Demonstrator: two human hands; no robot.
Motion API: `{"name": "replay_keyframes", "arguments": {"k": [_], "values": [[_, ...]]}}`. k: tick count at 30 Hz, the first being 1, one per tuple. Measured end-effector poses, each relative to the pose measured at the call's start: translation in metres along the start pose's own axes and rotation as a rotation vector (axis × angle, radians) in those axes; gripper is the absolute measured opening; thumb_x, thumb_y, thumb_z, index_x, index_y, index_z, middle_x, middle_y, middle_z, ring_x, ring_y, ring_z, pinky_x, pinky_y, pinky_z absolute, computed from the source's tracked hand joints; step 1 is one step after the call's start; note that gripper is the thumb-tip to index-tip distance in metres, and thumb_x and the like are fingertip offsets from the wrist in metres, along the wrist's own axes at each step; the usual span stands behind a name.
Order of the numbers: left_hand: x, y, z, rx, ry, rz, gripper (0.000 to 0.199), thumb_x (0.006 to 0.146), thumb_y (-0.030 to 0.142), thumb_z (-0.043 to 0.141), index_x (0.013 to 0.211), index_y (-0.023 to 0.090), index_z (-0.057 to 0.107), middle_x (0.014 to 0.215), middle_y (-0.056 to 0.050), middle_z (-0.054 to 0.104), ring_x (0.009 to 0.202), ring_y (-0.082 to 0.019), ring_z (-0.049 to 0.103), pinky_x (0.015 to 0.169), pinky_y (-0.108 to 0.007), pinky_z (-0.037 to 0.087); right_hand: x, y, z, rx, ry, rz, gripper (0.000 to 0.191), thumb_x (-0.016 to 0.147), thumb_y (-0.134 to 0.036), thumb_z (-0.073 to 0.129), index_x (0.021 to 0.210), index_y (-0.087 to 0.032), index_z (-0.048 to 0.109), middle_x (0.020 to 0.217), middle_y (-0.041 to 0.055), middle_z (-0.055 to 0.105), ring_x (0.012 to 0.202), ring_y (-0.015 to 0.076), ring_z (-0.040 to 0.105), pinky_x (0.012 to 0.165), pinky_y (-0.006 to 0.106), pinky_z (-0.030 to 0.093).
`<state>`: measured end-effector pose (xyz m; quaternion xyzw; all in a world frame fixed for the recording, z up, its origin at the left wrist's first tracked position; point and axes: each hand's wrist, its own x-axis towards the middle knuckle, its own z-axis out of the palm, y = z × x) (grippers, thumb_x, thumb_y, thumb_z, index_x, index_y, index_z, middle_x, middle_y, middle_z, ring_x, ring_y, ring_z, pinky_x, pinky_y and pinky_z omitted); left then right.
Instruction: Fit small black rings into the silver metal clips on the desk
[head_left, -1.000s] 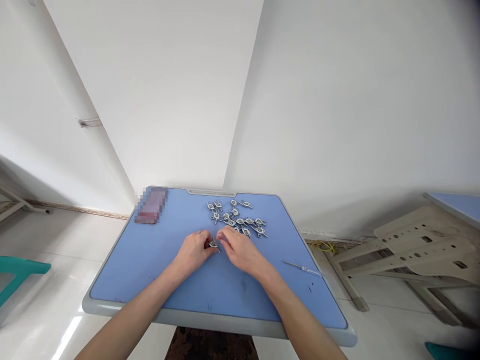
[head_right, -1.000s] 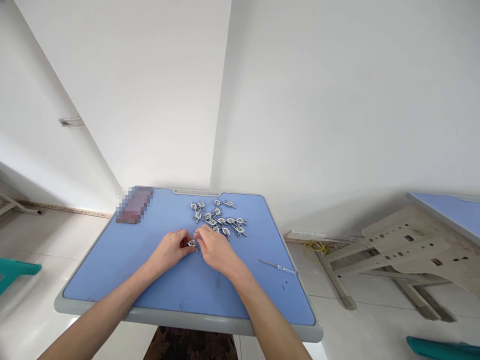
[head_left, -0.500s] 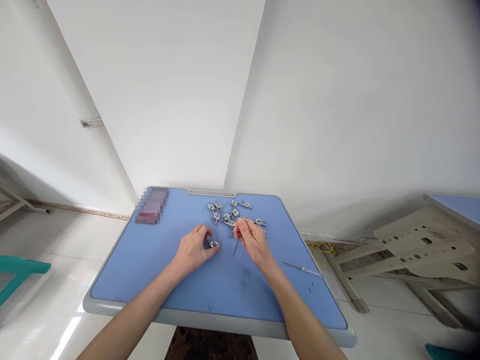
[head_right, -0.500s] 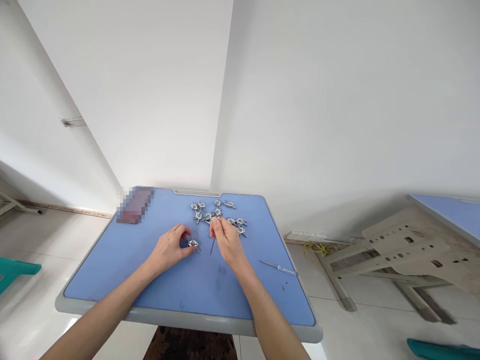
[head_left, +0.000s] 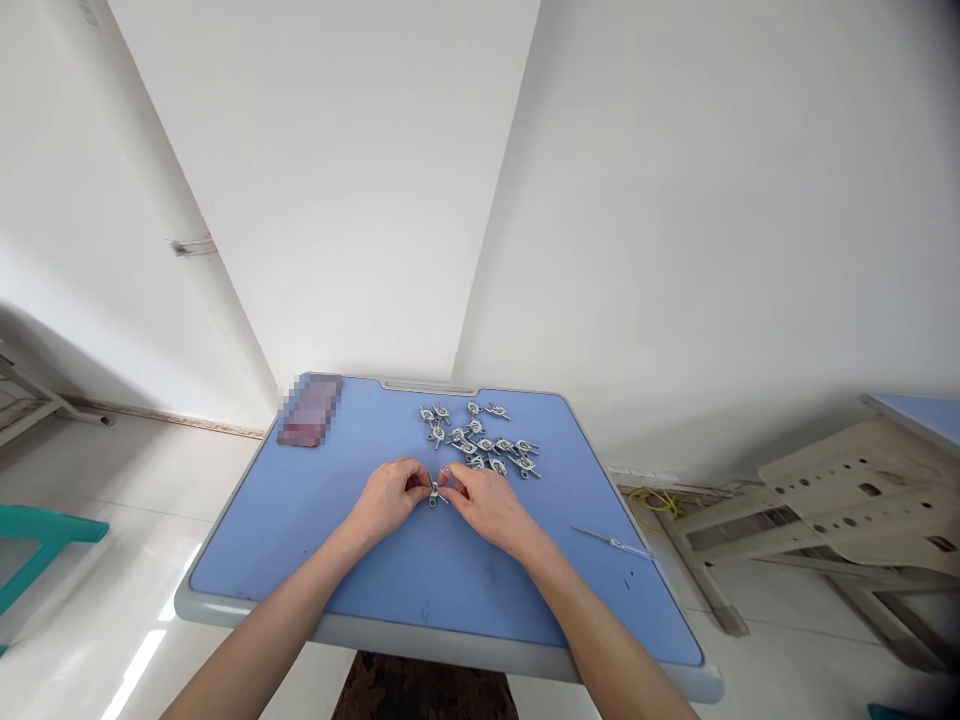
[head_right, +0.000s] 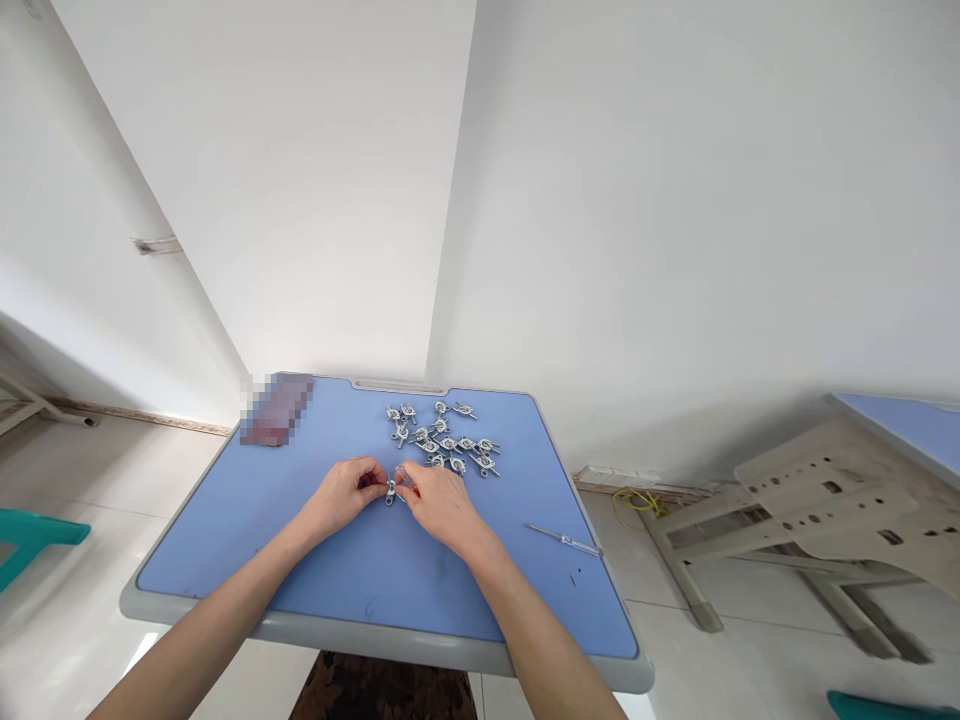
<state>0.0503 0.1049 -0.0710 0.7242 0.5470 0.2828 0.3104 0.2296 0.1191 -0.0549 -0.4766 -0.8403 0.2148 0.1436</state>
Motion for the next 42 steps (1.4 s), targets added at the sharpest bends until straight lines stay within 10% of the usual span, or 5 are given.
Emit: {"name": "replay_keyframes", "arguments": {"k": [24, 30, 42], "values": [[-0.002, -0.005, 0.002, 0.245, -0.004, 0.133, 0.013, 0.088, 0.011, 0.048, 0.082, 0.019, 0.058, 0.086, 0.0, 0.064, 0.078, -0.015, 0.06, 0.069, -0.025, 0.042, 0.002, 0.0, 0.005, -0.092, -0.016, 0.035, 0.016, 0.092, -0.025, 0.045, 0.099, -0.02, 0.058, 0.08, 0.0029, 0.067, 0.076, 0.0178, 0.062, 0.063, 0.025, 0.034], [-0.002, -0.004, 0.006, 0.373, -0.008, 0.121, 0.01, 0.09, 0.014, 0.047, 0.087, 0.018, 0.054, 0.088, -0.002, 0.064, 0.083, -0.018, 0.061, 0.07, -0.028, 0.043, 0.002, 0.0, 0.005, -0.118, -0.064, 0.031, 0.02, 0.087, -0.028, 0.052, 0.07, -0.02, 0.05, 0.063, -0.0012, 0.057, 0.06, 0.0136, 0.051, 0.054, 0.024, 0.026], [-0.002, 0.003, 0.016, 0.738, -0.001, 0.144, 0.019, 0.095, 0.015, 0.034, 0.086, 0.015, 0.051, 0.084, -0.007, 0.06, 0.08, -0.022, 0.058, 0.069, -0.032, 0.046, 0.003, -0.003, 0.01, -0.124, -0.019, 0.039, 0.019, 0.082, -0.024, 0.057, 0.069, -0.02, 0.045, 0.06, -0.0024, 0.052, 0.057, 0.0123, 0.048, 0.053, 0.024, 0.022]]}}
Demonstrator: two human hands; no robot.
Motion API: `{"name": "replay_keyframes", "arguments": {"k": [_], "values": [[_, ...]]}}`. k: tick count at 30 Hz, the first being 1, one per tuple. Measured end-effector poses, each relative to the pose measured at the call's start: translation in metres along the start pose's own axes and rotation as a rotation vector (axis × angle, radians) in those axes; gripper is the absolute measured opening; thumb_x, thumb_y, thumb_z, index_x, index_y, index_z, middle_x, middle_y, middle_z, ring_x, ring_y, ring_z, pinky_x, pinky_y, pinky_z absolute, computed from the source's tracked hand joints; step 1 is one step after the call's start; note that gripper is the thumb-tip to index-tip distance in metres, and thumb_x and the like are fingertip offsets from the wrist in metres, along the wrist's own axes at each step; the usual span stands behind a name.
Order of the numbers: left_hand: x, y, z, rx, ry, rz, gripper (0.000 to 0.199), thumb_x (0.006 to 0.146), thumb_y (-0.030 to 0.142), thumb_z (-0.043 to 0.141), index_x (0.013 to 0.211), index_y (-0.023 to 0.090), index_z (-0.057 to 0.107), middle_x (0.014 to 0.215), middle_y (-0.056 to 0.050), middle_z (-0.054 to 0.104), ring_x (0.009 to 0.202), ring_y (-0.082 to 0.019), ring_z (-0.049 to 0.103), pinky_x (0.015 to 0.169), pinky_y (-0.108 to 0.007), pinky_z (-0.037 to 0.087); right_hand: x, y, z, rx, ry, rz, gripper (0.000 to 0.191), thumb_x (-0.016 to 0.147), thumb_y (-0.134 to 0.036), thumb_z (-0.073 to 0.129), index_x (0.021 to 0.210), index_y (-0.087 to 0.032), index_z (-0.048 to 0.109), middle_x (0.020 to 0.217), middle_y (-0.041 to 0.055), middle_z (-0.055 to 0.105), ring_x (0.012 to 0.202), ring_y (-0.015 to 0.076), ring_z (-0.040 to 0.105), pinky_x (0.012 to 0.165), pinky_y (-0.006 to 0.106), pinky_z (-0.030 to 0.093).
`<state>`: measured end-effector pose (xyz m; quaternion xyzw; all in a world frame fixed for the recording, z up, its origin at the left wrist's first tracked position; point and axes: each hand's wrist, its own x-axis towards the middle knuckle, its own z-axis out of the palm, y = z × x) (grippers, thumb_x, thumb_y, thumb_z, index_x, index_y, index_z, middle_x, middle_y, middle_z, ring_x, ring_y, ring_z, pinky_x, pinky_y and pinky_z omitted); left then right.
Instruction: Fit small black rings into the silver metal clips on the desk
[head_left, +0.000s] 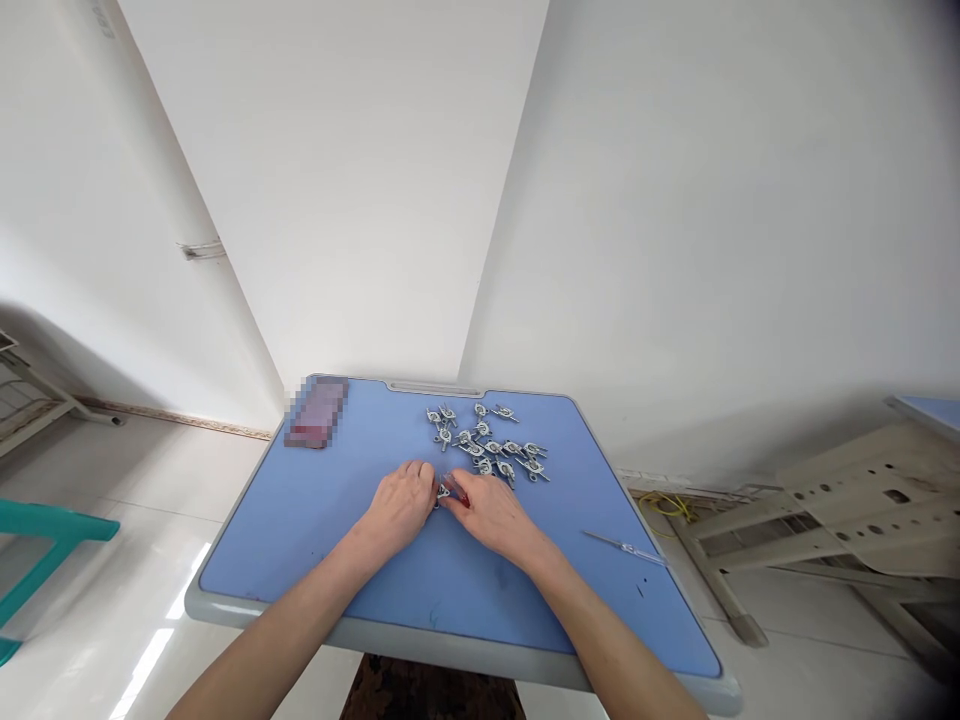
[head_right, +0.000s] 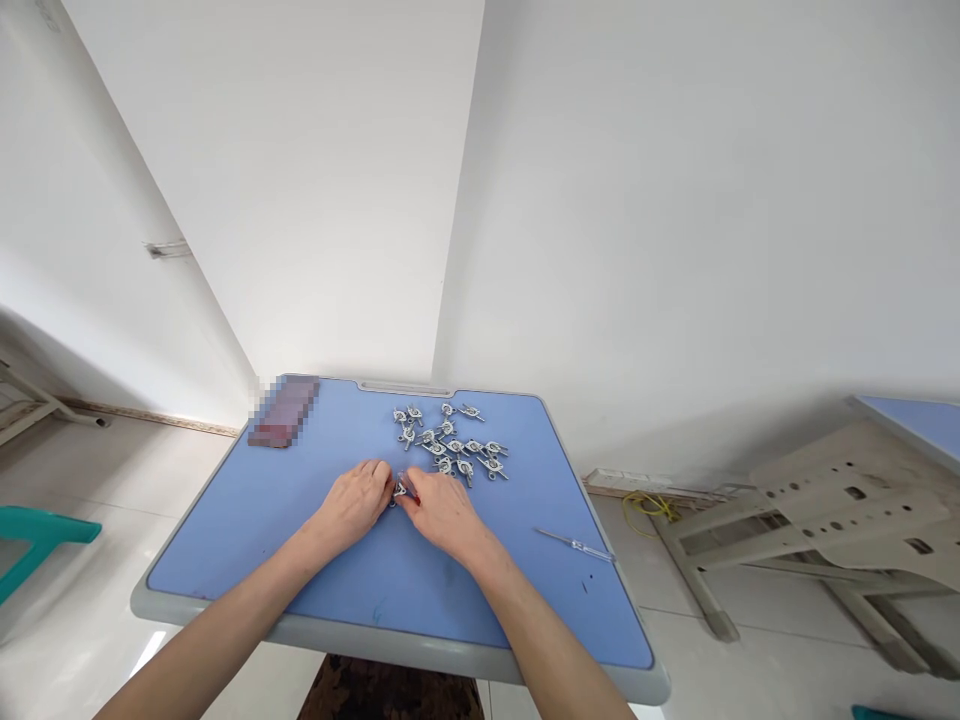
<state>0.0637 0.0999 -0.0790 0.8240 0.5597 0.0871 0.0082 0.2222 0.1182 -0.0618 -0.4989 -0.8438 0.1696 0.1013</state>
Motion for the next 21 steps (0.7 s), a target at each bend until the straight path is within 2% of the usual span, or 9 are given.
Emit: {"name": "replay_keyframes", "arguments": {"k": [4, 9, 13, 21], "values": [[0.001, 0.0, 0.0, 0.02, -0.014, -0.013, 0.019, 0.094, 0.014, 0.034, 0.085, 0.015, 0.051, 0.083, -0.008, 0.059, 0.079, -0.022, 0.058, 0.067, -0.031, 0.046, 0.0, 0.002, 0.002, -0.01, 0.003, -0.026, 0.018, 0.084, -0.025, 0.056, 0.07, -0.02, 0.046, 0.062, -0.0019, 0.053, 0.058, 0.0127, 0.049, 0.053, 0.024, 0.022], [-0.004, -0.007, -0.007, -0.219, 0.063, -0.015, 0.012, 0.092, 0.017, 0.04, 0.093, 0.019, 0.052, 0.088, -0.003, 0.062, 0.082, -0.018, 0.06, 0.071, -0.028, 0.044, 0.0, 0.002, 0.003, -0.013, 0.007, -0.013, 0.015, 0.085, -0.028, 0.055, 0.073, -0.02, 0.049, 0.063, -0.001, 0.056, 0.059, 0.0139, 0.052, 0.053, 0.024, 0.023], [-0.006, -0.013, -0.011, -0.343, 0.042, -0.021, 0.012, 0.086, 0.014, 0.049, 0.093, 0.022, 0.055, 0.09, 0.0, 0.063, 0.082, -0.016, 0.06, 0.069, -0.026, 0.043, 0.001, 0.001, 0.001, -0.024, -0.01, 0.006, 0.013, 0.086, -0.03, 0.054, 0.078, -0.02, 0.052, 0.066, -0.0001, 0.059, 0.063, 0.0156, 0.055, 0.054, 0.024, 0.024], [-0.003, -0.017, -0.005, -0.392, 0.027, -0.02, 0.016, 0.088, 0.011, 0.044, 0.09, 0.021, 0.058, 0.087, -0.001, 0.064, 0.08, -0.016, 0.06, 0.07, -0.026, 0.043, 0.001, 0.001, 0.0, -0.062, -0.017, 0.012, 0.015, 0.087, -0.033, 0.054, 0.079, -0.02, 0.054, 0.068, 0.0013, 0.062, 0.066, 0.0174, 0.058, 0.054, 0.025, 0.026]]}}
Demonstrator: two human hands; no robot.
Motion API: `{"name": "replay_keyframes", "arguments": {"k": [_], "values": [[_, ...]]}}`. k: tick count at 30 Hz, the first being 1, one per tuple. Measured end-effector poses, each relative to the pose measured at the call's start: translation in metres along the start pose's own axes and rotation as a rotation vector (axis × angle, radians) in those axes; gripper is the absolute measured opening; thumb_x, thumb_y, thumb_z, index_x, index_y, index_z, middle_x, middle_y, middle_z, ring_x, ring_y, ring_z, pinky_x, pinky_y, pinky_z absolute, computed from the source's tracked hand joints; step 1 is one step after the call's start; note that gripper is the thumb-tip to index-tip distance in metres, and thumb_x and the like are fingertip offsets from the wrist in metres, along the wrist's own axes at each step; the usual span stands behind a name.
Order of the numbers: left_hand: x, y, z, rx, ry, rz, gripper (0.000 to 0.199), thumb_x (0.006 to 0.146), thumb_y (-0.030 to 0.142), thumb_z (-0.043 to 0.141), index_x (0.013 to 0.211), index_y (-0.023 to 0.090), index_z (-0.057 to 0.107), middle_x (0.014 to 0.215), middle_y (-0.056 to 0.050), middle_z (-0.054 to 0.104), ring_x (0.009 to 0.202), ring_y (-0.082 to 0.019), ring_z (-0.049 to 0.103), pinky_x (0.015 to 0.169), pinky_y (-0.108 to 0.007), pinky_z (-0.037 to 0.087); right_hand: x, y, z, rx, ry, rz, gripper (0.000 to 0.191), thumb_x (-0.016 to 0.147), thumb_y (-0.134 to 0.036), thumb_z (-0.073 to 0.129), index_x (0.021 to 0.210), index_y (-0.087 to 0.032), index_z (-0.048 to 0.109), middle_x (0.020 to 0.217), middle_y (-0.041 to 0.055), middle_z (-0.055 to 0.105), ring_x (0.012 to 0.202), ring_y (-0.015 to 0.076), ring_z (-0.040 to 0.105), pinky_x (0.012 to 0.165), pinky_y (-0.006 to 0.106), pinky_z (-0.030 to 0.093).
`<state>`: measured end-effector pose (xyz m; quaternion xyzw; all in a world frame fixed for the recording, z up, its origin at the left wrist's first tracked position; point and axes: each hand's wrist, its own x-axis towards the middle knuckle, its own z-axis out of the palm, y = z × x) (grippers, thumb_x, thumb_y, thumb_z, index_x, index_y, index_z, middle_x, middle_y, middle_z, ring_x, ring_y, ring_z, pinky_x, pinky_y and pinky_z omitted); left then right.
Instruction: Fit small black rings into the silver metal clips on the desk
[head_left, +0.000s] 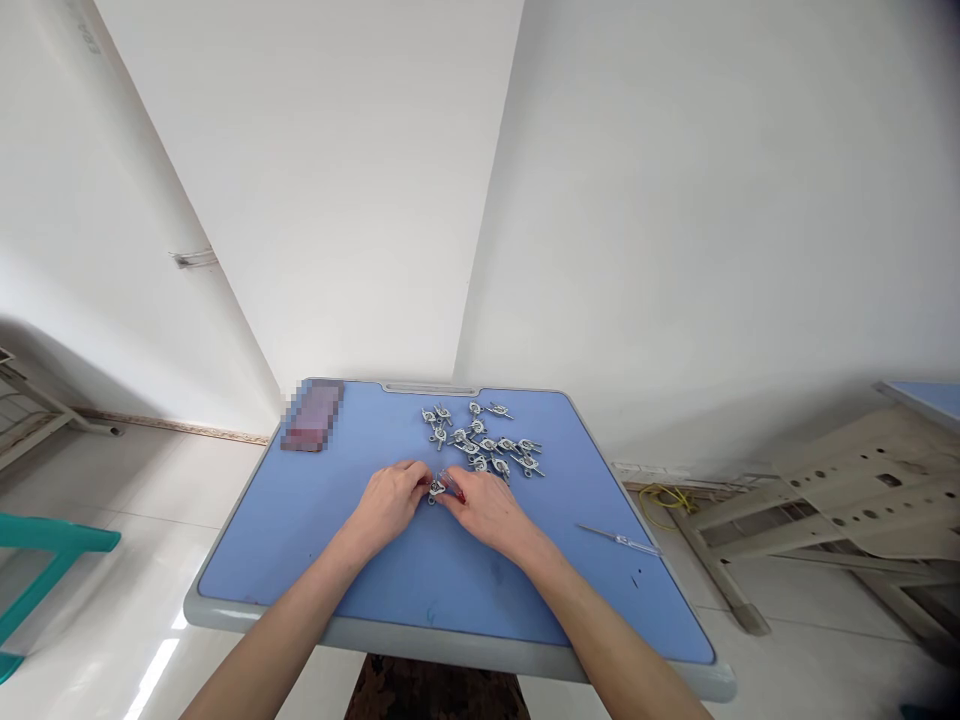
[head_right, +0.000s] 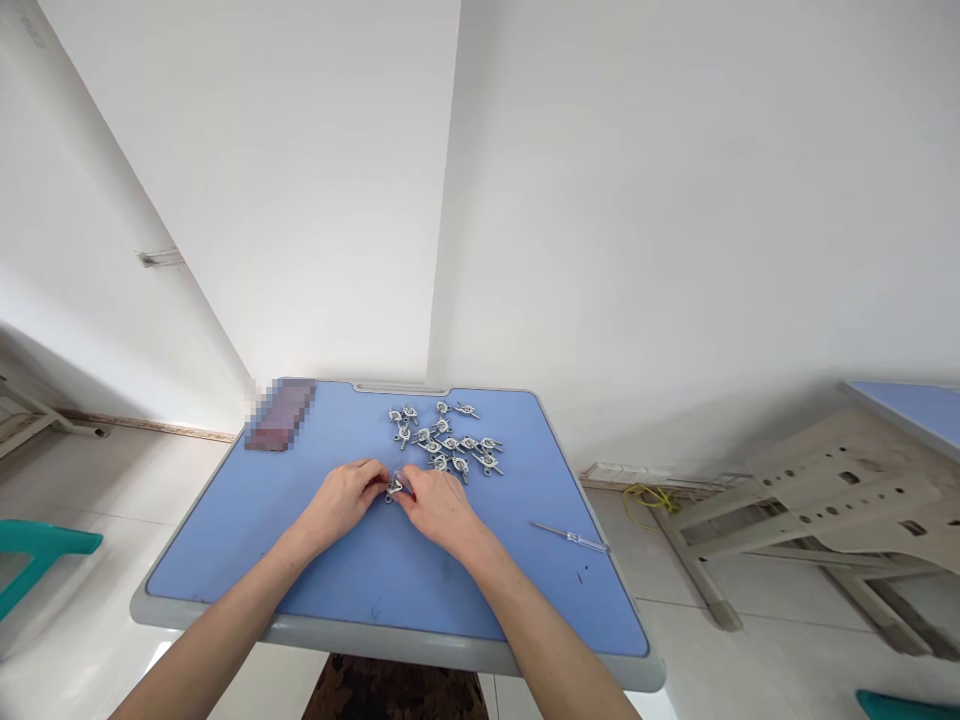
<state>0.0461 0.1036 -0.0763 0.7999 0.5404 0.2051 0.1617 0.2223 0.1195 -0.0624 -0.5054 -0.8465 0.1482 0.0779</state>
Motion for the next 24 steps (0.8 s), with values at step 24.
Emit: {"name": "replay_keyframes", "arguments": {"k": [24], "values": [[0.005, 0.01, 0.013, -0.048, 0.075, 0.124, 0.018, 0.092, 0.014, 0.039, 0.087, 0.02, 0.056, 0.103, -0.004, 0.056, 0.094, -0.016, 0.054, 0.083, -0.029, 0.044, 0.001, 0.0, -0.004, 0.185, 0.005, 0.046, 0.02, 0.081, -0.022, 0.055, 0.065, -0.019, 0.045, 0.062, -0.0027, 0.051, 0.057, 0.0118, 0.045, 0.052, 0.024, 0.023]]}}
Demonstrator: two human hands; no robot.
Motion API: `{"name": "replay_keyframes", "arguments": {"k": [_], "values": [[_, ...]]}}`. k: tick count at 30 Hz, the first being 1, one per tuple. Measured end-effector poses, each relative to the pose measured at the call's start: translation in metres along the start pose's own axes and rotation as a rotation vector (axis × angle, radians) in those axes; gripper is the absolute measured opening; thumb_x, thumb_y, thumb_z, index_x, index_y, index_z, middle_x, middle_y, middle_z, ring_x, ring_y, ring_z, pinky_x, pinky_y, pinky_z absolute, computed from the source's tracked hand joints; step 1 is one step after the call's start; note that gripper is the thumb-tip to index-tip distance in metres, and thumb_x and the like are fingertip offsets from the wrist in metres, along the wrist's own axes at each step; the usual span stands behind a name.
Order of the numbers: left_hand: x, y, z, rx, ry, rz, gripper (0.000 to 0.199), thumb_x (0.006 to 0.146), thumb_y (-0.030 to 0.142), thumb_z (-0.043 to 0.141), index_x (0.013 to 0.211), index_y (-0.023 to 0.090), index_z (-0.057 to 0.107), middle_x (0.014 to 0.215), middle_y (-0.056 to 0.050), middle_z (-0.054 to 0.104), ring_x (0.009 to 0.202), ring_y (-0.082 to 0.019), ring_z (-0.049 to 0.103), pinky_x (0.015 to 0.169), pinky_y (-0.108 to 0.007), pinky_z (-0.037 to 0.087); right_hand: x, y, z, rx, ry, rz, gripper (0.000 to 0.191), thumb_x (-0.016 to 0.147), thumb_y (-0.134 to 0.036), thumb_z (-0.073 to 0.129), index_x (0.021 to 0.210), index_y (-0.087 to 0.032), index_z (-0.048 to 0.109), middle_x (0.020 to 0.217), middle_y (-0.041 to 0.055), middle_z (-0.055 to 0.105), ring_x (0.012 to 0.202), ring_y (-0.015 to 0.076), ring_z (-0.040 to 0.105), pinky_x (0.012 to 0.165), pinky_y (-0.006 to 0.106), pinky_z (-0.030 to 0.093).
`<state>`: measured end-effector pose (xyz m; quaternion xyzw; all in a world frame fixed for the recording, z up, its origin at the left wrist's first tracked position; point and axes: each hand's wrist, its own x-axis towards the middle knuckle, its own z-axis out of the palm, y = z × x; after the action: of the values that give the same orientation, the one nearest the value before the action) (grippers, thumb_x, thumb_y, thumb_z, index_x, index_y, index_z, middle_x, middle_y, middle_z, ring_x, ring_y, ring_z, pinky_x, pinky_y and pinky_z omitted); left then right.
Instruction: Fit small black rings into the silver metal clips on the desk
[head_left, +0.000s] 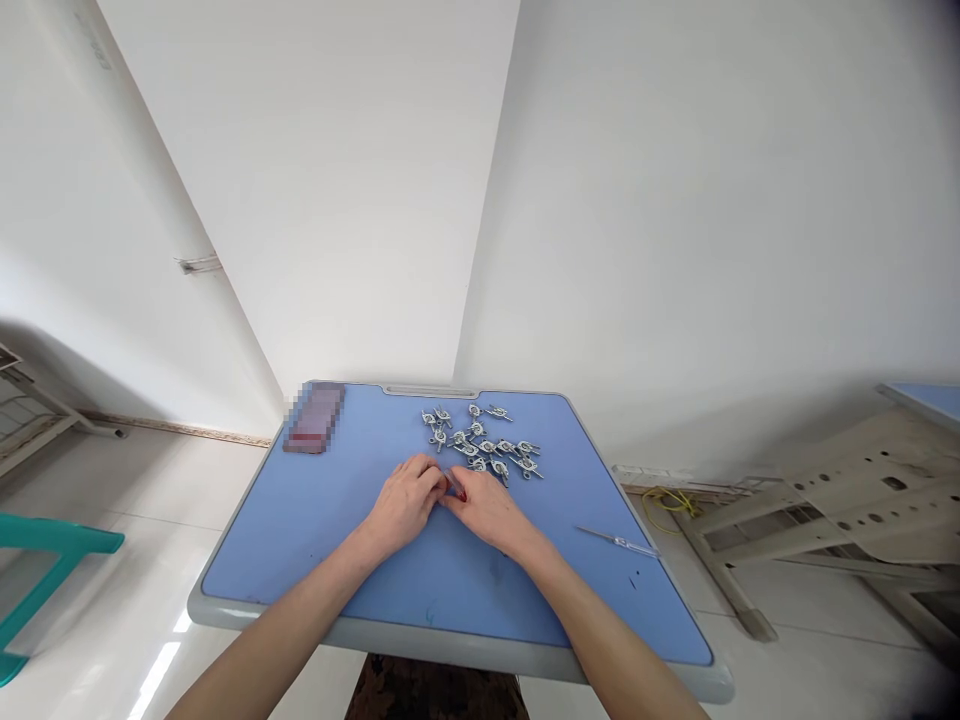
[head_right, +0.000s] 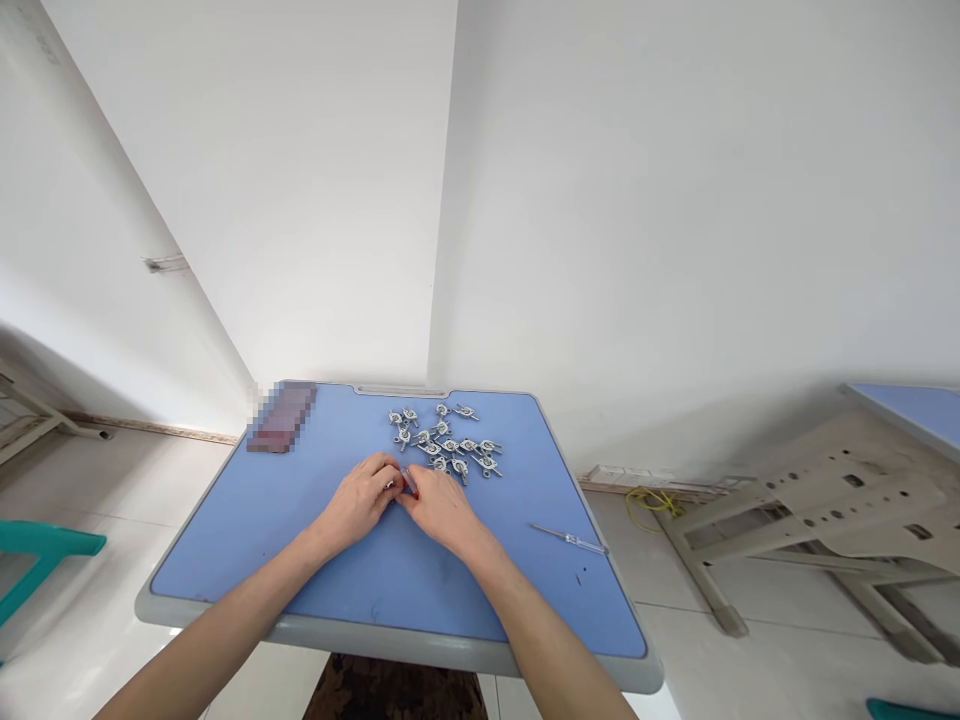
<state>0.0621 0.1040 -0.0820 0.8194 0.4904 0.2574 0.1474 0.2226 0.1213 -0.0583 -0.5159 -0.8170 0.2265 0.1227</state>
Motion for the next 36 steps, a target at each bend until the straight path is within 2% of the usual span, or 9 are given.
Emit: {"name": "replay_keyframes", "arguments": {"k": [4, 7, 10, 15, 19, 25, 28, 32, 36], "values": [[0.005, -0.005, -0.012, -0.213, 0.062, -0.118, 0.013, 0.089, 0.016, 0.044, 0.085, 0.019, 0.056, 0.107, -0.004, 0.059, 0.096, -0.015, 0.056, 0.084, -0.027, 0.044, 0.0, 0.0, 0.0, 0.011, -0.011, 0.012, 0.015, 0.082, -0.025, 0.056, 0.07, -0.019, 0.049, 0.064, -0.0021, 0.054, 0.06, 0.0124, 0.049, 0.053, 0.023, 0.024], [0.004, -0.015, -0.027, -0.164, 0.071, -0.273, 0.014, 0.088, 0.017, 0.043, 0.085, 0.02, 0.057, 0.083, -0.001, 0.063, 0.075, -0.014, 0.057, 0.07, -0.026, 0.044, 0.0, -0.001, -0.002, 0.024, -0.024, 0.027, 0.012, 0.081, -0.024, 0.057, 0.072, -0.019, 0.05, 0.066, -0.0019, 0.056, 0.062, 0.0123, 0.05, 0.054, 0.023, 0.025], [-0.003, -0.024, -0.04, -0.08, 0.024, -0.327, 0.016, 0.084, 0.013, 0.044, 0.081, 0.019, 0.058, 0.078, 0.0, 0.063, 0.07, -0.014, 0.056, 0.065, -0.025, 0.041, 0.0, -0.003, -0.003, 0.01, -0.028, 0.05, 0.017, 0.08, -0.022, 0.056, 0.068, -0.019, 0.046, 0.065, -0.0021, 0.056, 0.06, 0.0118, 0.048, 0.053, 0.023, 0.024], [-0.013, -0.024, -0.049, -0.076, -0.174, -0.271, 0.016, 0.076, 0.008, 0.046, 0.075, 0.019, 0.058, 0.075, 0.001, 0.061, 0.067, -0.013, 0.053, 0.061, -0.023, 0.038, 0.001, -0.003, -0.003, -0.008, -0.017, 0.064, 0.018, 0.08, -0.021, 0.054, 0.067, -0.019, 0.043, 0.064, -0.0019, 0.054, 0.059, 0.0117, 0.046, 0.052, 0.023, 0.022], [-0.016, -0.02, -0.055, -0.067, -0.256, -0.231, 0.019, 0.077, 0.008, 0.043, 0.076, 0.019, 0.059, 0.077, 0.0, 0.059, 0.067, -0.013, 0.052, 0.061, -0.023, 0.039, 0.001, -0.003, -0.003, -0.025, -0.019, 0.073, 0.019, 0.081, -0.021, 0.053, 0.067, -0.02, 0.041, 0.063, -0.0024, 0.052, 0.058, 0.0116, 0.044, 0.052, 0.023, 0.021], [-0.028, -0.025, -0.064, -0.161, -0.375, -0.217, 0.013, 0.079, 0.028, 0.058, 0.091, 0.021, 0.06, 0.094, -0.001, 0.058, 0.088, -0.017, 0.055, 0.076, -0.026, 0.043, 0.001, -0.002, -0.002, -0.043, -0.015, 0.068, 0.017, 0.081, -0.02, 0.053, 0.068, -0.019, 0.043, 0.064, -0.0022, 0.053, 0.059, 0.0115, 0.045, 0.052, 0.024, 0.02], [-0.037, -0.025, -0.06, -0.173, -0.357, -0.195, 0.026, 0.075, 0.029, 0.065, 0.099, 0.023, 0.056, 0.102, 0.0, 0.055, 0.093, -0.017, 0.054, 0.079, -0.027, 0.044, 0.002, -0.001, 0.0, -0.052, -0.01, 0.064, 0.016, 0.081, -0.019, 0.053, 0.069, -0.019, 0.044, 0.065, -0.0022, 0.053, 0.059, 0.0115, 0.045, 0.053, 0.024, 0.02], [-0.04, -0.021, -0.046, -0.159, -0.253, -0.139, 0.01, 0.084, 0.019, 0.052, 0.092, 0.022, 0.057, 0.098, -0.001, 0.053, 0.082, -0.014, 0.055, 0.077, -0.025, 0.044, 0.002, 0.0, 0.001, -0.058, 0.005, 0.048, 0.016, 0.082, -0.019, 0.052, 0.069, -0.019, 0.043, 0.064, -0.0025, 0.052, 0.059, 0.0116, 0.044, 0.053, 0.023, 0.021], [-0.027, -0.027, -0.035, -0.061, -0.173, -0.114, 0.019, 0.087, 0.011, 0.041, 0.082, 0.02, 0.057, 0.09, -0.002, 0.053, 0.075, -0.014, 0.055, 0.072, -0.024, 0.044, 0.002, 0.0, 0.001, -0.054, 0.011, 0.05, 0.016, 0.082, -0.02, 0.052, 0.068, -0.02, 0.042, 0.064, -0.0024, 0.052, 0.059, 0.0117, 0.044, 0.053, 0.023, 0.02]]}}
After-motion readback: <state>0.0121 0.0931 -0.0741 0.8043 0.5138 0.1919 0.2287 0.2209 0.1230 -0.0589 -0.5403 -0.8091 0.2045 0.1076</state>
